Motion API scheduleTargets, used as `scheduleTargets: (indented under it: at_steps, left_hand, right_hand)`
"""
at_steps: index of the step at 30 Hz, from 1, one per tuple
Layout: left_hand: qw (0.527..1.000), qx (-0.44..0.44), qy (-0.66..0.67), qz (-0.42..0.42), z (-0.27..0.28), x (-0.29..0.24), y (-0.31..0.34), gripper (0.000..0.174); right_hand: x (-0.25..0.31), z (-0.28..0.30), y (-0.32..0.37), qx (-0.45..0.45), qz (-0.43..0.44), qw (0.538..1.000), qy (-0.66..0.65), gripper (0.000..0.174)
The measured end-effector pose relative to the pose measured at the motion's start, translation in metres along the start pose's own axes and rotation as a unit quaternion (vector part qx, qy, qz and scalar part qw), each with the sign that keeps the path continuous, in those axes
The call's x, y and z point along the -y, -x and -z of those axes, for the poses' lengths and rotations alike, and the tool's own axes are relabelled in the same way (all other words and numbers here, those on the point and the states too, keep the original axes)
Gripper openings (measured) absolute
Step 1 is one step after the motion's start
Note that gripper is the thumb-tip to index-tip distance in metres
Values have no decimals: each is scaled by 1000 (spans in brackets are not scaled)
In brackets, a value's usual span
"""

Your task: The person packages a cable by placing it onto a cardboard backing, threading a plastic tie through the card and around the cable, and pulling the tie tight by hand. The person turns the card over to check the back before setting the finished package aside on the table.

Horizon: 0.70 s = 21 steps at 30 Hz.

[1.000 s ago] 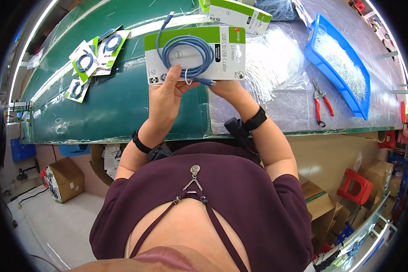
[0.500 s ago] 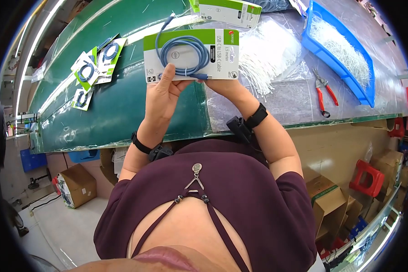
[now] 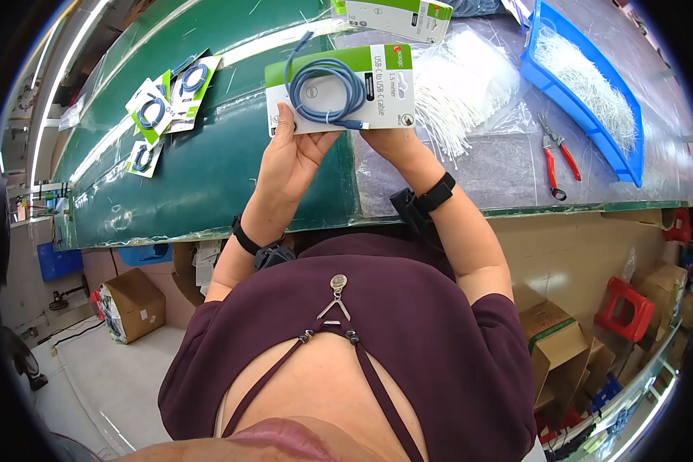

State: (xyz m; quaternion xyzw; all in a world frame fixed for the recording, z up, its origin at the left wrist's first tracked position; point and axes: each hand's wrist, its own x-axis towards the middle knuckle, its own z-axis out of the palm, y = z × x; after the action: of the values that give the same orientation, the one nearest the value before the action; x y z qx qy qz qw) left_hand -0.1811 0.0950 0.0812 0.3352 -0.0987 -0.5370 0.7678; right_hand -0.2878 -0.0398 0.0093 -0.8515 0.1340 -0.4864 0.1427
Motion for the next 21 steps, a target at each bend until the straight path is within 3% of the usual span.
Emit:
scheduleTargets:
  at_steps: [3,11,14,19,21]
  left_hand:
    - [1000,3,-5,4,5,-2,0,48]
    - [1000,15,10,20,4,-1,2,46]
    - [999,17,27,34,5,1,2,46]
    - [999,29,24,13,17,5,-8,46]
    - [999,28,23,-8,25,3,-13,46]
  right_hand:
    - [6,4,-1,0,28,999,42,35]
    - [13,6,-2,1,-22,998,-66,35]
    - [18,13,-7,68,12,995,68,38]
    - [-7,-14,13,22,13,997,70,33]
    - [-14,-11,22,34,-79,996,-8,32]
